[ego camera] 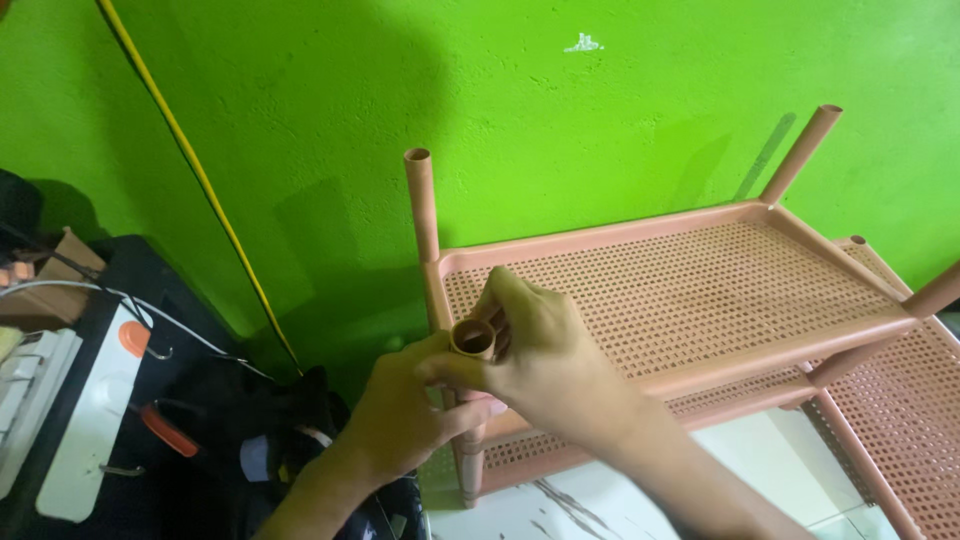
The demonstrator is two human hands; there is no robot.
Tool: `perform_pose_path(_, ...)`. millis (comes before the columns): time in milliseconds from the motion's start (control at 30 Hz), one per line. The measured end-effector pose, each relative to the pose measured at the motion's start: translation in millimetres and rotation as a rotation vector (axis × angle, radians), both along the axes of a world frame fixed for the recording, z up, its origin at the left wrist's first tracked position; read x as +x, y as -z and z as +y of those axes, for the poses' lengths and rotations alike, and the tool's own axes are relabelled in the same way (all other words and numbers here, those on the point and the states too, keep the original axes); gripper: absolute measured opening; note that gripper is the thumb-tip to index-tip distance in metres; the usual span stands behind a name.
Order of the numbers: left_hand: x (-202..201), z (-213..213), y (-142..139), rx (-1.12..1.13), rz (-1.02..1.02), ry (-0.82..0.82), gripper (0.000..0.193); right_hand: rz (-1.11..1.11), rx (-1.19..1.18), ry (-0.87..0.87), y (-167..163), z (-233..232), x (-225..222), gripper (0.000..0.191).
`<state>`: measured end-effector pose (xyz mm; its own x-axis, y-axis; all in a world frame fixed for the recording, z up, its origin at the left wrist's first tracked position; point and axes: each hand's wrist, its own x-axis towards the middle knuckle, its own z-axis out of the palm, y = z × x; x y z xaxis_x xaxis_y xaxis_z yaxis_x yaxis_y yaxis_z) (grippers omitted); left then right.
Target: The person assembles a pink plastic multi-tier shelf, fitting cylindrical leg tubes into the corner sockets of perforated trays by hand. They attach legs one at a time, stack the trays, and press the final leg into place on the top tier.
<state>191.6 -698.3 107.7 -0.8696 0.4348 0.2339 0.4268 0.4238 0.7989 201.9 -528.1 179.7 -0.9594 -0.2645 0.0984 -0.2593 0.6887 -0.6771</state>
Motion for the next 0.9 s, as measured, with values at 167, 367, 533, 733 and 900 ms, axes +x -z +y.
perform_pose_path(167, -21, -14, 19, 0.27, -0.371, 0.222, 0.039, 0.146, -0.244, -0.516, -20, 21, -2, 0.032)
perform_pose_path(367, -46, -26, 20, 0.217, -0.559, 0.431, 0.04, 0.149, -0.109, -0.457, -14, 22, -10, 0.02)
perform_pose_path(533, -33, -17, 0, -0.063, -0.371, 0.457, 0.03, 0.361, -0.057, -0.282, 6, 12, -15, 0.025)
perform_pose_path(733, -10, 9, 7, 0.054, -0.134, 0.039, 0.033, 0.597, -0.045, -0.073, 31, -8, -12, 0.044)
perform_pose_path(900, -23, 5, 17, 0.234, -0.392, 0.296, 0.025, 0.13, -0.17, -0.405, 12, 15, -16, 0.036)
